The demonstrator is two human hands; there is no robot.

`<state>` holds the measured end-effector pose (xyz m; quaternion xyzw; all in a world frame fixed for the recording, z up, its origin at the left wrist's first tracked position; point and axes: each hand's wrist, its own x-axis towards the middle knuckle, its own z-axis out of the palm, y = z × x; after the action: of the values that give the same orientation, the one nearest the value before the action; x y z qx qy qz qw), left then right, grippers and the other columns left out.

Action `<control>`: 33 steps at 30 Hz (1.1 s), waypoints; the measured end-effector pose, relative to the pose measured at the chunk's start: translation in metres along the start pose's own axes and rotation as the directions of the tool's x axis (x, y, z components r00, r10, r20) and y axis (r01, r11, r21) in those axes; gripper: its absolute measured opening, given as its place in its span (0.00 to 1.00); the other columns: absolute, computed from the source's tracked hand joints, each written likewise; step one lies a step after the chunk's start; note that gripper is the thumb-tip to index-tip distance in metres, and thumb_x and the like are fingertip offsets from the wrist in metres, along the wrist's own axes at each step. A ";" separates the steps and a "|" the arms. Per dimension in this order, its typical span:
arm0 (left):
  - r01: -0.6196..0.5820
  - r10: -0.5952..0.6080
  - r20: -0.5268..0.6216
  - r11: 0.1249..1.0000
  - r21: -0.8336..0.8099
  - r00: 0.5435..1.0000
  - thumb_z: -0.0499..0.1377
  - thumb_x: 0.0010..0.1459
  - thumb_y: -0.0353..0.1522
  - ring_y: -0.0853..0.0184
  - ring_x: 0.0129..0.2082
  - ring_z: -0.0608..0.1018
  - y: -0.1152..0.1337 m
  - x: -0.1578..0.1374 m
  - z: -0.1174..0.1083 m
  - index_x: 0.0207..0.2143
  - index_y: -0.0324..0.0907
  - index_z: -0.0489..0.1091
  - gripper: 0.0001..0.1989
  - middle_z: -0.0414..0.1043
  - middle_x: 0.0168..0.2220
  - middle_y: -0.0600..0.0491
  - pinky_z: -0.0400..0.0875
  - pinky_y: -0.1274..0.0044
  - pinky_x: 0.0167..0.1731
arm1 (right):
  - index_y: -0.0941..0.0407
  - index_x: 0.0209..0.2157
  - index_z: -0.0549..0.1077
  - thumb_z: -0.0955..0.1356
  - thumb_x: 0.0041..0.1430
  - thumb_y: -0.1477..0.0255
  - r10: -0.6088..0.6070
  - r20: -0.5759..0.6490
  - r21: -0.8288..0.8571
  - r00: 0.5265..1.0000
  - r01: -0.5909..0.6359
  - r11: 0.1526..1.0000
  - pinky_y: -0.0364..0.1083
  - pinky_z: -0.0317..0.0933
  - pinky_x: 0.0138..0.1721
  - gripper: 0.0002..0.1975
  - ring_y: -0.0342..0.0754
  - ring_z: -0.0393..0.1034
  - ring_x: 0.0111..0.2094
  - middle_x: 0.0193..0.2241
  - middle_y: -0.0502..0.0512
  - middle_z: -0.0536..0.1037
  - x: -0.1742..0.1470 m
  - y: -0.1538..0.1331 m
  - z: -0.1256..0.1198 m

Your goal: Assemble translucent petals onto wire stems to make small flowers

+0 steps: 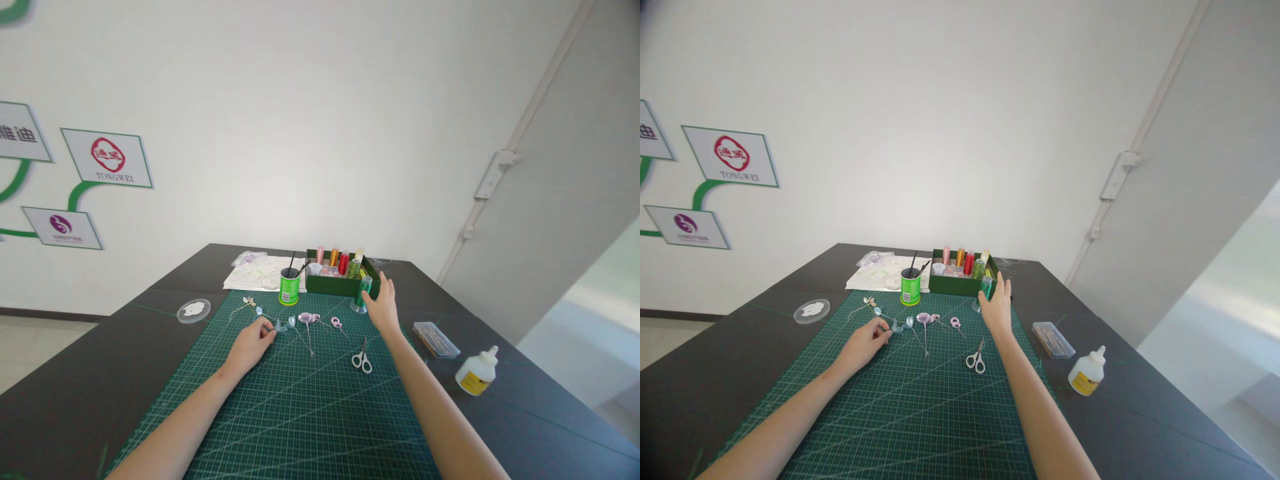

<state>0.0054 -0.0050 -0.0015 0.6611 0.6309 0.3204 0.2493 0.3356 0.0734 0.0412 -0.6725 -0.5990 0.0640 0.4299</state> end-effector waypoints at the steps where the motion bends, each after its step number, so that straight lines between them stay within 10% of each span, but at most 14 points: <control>1: 0.003 -0.003 0.002 1.000 0.006 1.000 0.55 0.58 0.38 0.62 0.29 0.77 0.001 0.000 0.000 0.35 0.44 0.68 0.08 0.76 0.27 0.55 0.64 0.74 0.32 | 0.60 0.68 0.51 0.64 0.61 0.65 -0.056 0.012 0.007 0.998 0.056 0.998 0.57 0.51 0.63 0.36 0.61 0.43 0.69 0.68 0.70 0.49 -0.011 0.001 0.000; 9: 0.002 -0.003 0.030 0.999 0.041 1.000 0.58 0.55 0.39 0.62 0.29 0.78 0.000 0.000 -0.004 0.30 0.44 0.74 0.09 0.77 0.27 0.54 0.64 0.75 0.30 | 0.56 0.51 0.73 0.63 0.61 0.72 -0.186 0.301 -0.108 0.935 0.227 0.968 0.50 0.63 0.50 0.17 0.55 0.72 0.50 0.47 0.61 0.78 -0.069 0.007 0.002; 33: 0.087 -0.088 0.011 0.963 -0.253 0.996 0.52 0.57 0.46 0.66 0.25 0.76 -0.007 0.012 -0.007 0.31 0.41 0.68 0.17 0.77 0.30 0.50 0.66 0.77 0.23 | 0.55 0.37 0.78 0.62 0.62 0.75 -0.200 0.325 -0.071 0.924 0.235 0.969 0.45 0.62 0.41 0.12 0.51 0.74 0.40 0.38 0.57 0.81 -0.079 0.001 0.005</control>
<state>-0.0042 0.0068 -0.0009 0.5953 0.6135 0.3872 0.3455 0.3123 0.0080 0.0036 -0.6053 -0.7335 0.0897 0.2959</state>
